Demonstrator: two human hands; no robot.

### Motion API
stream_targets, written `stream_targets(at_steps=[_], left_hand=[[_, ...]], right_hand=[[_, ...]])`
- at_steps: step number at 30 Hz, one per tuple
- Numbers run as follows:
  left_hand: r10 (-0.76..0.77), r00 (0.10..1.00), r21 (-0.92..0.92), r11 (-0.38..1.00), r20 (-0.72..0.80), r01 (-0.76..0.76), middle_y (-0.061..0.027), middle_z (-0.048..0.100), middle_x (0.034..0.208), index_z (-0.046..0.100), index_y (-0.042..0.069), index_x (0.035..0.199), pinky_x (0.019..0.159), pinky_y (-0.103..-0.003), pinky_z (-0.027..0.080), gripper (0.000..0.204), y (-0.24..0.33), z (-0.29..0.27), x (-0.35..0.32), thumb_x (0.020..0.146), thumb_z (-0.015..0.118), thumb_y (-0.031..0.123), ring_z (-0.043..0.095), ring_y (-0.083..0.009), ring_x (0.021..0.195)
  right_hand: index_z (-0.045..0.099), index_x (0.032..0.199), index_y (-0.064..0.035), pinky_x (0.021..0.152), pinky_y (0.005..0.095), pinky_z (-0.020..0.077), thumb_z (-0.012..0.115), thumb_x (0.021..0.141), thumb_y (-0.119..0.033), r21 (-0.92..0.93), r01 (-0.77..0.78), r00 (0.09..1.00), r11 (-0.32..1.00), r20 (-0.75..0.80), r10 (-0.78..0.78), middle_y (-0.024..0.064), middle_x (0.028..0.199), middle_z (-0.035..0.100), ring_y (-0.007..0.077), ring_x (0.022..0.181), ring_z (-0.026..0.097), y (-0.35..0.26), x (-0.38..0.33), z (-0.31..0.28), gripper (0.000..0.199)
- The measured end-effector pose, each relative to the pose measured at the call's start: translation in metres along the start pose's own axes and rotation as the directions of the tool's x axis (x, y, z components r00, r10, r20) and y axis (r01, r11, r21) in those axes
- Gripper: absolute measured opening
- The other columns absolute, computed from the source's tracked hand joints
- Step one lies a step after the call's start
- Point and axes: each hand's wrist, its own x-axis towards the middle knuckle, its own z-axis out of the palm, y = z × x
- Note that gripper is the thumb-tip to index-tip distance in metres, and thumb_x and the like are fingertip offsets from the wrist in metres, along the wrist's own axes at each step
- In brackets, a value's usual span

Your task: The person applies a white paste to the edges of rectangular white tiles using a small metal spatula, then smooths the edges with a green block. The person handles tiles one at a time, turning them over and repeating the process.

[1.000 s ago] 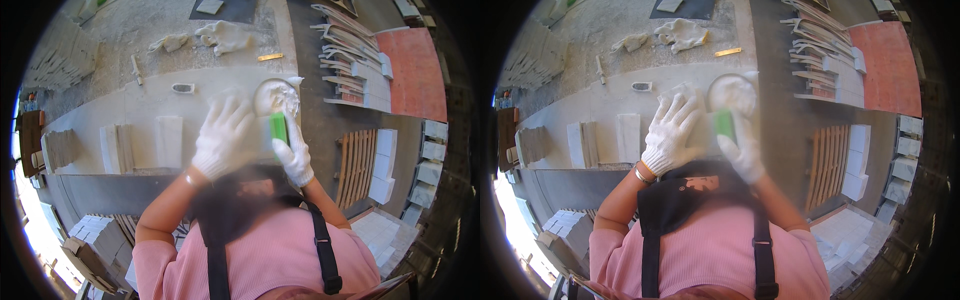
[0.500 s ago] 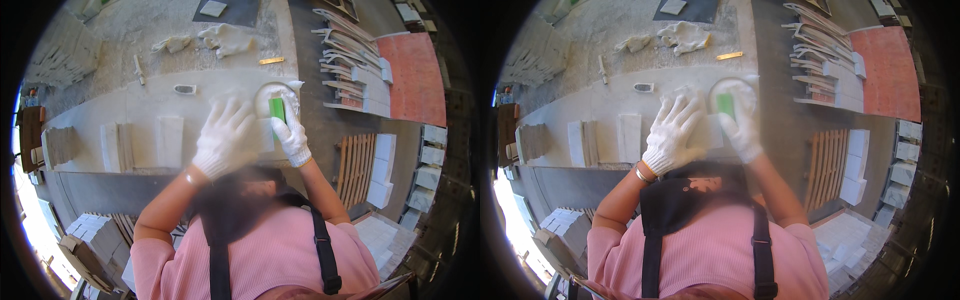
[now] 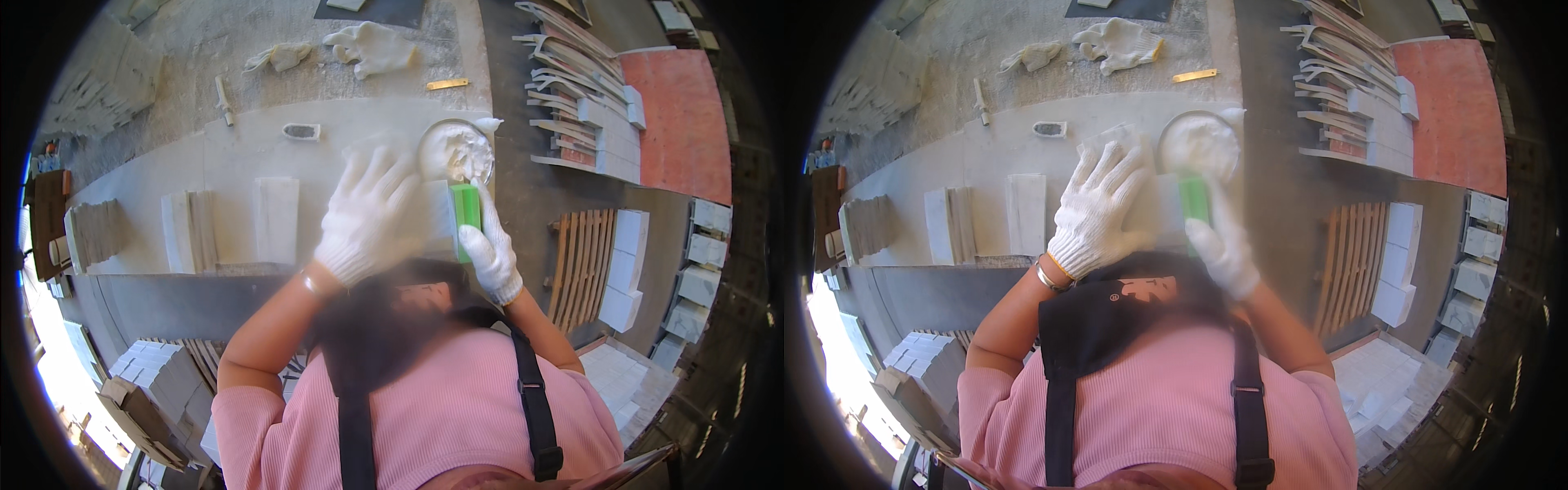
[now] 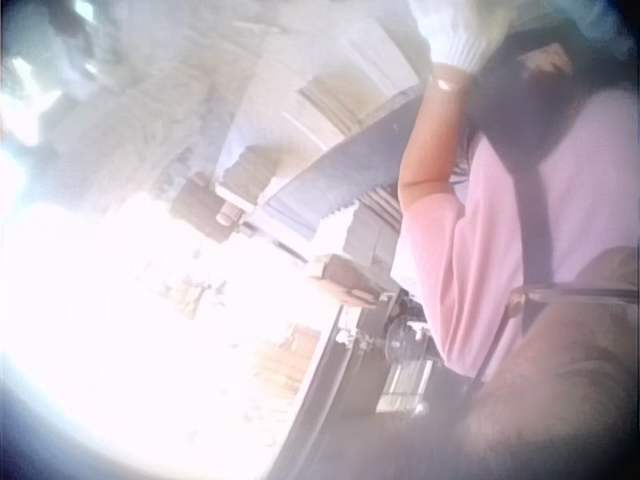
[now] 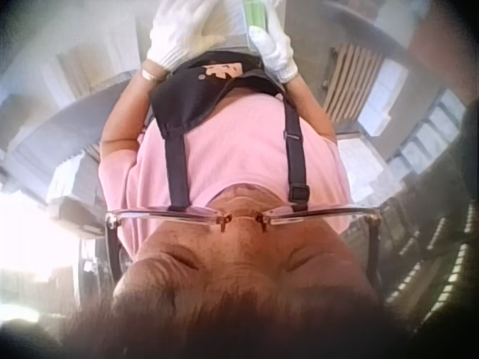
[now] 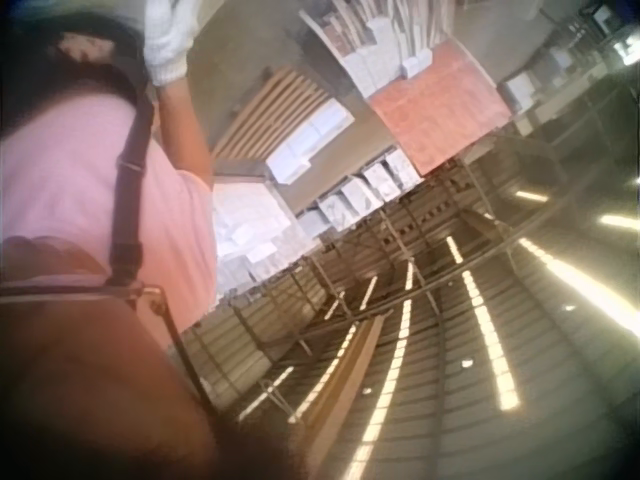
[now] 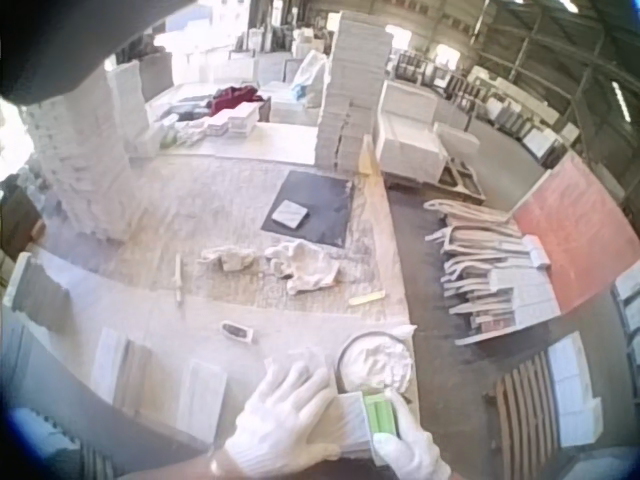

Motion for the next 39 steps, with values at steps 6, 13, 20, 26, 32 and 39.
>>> stream_targets(at_steps=[6,13,20,26,32,39], left_hand=[[0.012,1.0,-0.011,1.0,0.022,-0.012,-0.0166,0.057,0.151,0.064,0.005,0.132,0.124,-0.06,0.031,0.08,-0.002,-0.001,-0.001,0.062,0.089,0.035,0.047,-0.042,0.146],[0.004,1.0,0.026,1.0,0.029,-0.004,-0.0163,0.057,0.15,0.064,0.006,0.133,0.124,-0.06,0.031,0.08,-0.001,-0.002,0.0,0.063,0.088,0.035,0.047,-0.0421,0.145],[0.039,0.999,0.026,0.999,-0.017,-0.038,-0.0161,0.058,0.149,0.064,0.006,0.132,0.123,-0.061,0.031,0.079,0.0,-0.002,0.004,0.062,0.087,0.033,0.048,-0.0422,0.143],[0.038,0.999,0.002,0.999,0.005,-0.038,-0.016,0.057,0.149,0.064,0.005,0.132,0.123,-0.062,0.031,0.079,-0.002,-0.002,0.002,0.062,0.087,0.034,0.048,-0.0421,0.143],[0.027,1.0,0.027,0.999,0.003,-0.027,-0.0156,0.057,0.15,0.064,0.006,0.133,0.124,-0.06,0.031,0.081,-0.001,-0.004,0.002,0.062,0.088,0.035,0.047,-0.0421,0.144],[0.0,0.999,0.009,1.0,0.039,0.0,-0.0154,0.056,0.153,0.065,0.005,0.133,0.125,-0.06,0.029,0.082,0.0,-0.003,0.002,0.061,0.089,0.036,0.046,-0.041,0.147]], right_hand=[[0.036,0.163,0.0023,0.122,0.0357,0.0331,0.058,0.104,-0.027,-0.114,0.054,0.997,0.992,-0.051,-0.06,0.0211,0.159,0.051,0.0255,0.147,0.046,0.013,0.012,0.003,0.07],[0.033,0.164,0.0007,0.124,0.0441,0.0339,0.067,0.1,-0.028,-0.286,0.191,0.982,0.939,0.053,-0.183,0.0271,0.156,0.048,0.0406,0.149,0.044,-0.005,-0.005,0.0,0.078],[0.037,0.162,0.0008,0.124,0.042,0.0324,0.066,0.1,-0.026,-0.295,0.063,0.995,0.953,-0.061,-0.084,0.0271,0.16,0.047,0.039,0.15,0.044,0.004,0.025,0.002,0.073],[0.036,0.163,0.0024,0.123,0.0417,0.0336,0.066,0.099,-0.021,-0.305,0.074,0.997,0.949,-0.005,-0.079,0.0269,0.155,0.05,0.0378,0.147,0.047,0.009,-0.008,-0.001,0.074],[0.037,0.163,0.0009,0.121,0.0399,0.0375,0.062,0.101,-0.02,-0.195,0.041,0.998,0.98,-0.044,-0.05,0.0238,0.161,0.048,0.0323,0.147,0.05,0.007,0.014,-0.002,0.07],[0.034,0.164,0.0027,0.119,0.0392,0.0392,0.058,0.101,-0.022,-0.268,0.112,0.993,0.957,-0.009,-0.119,0.0223,0.158,0.051,0.0279,0.143,0.052,0.014,-0.005,-0.001,0.072]])
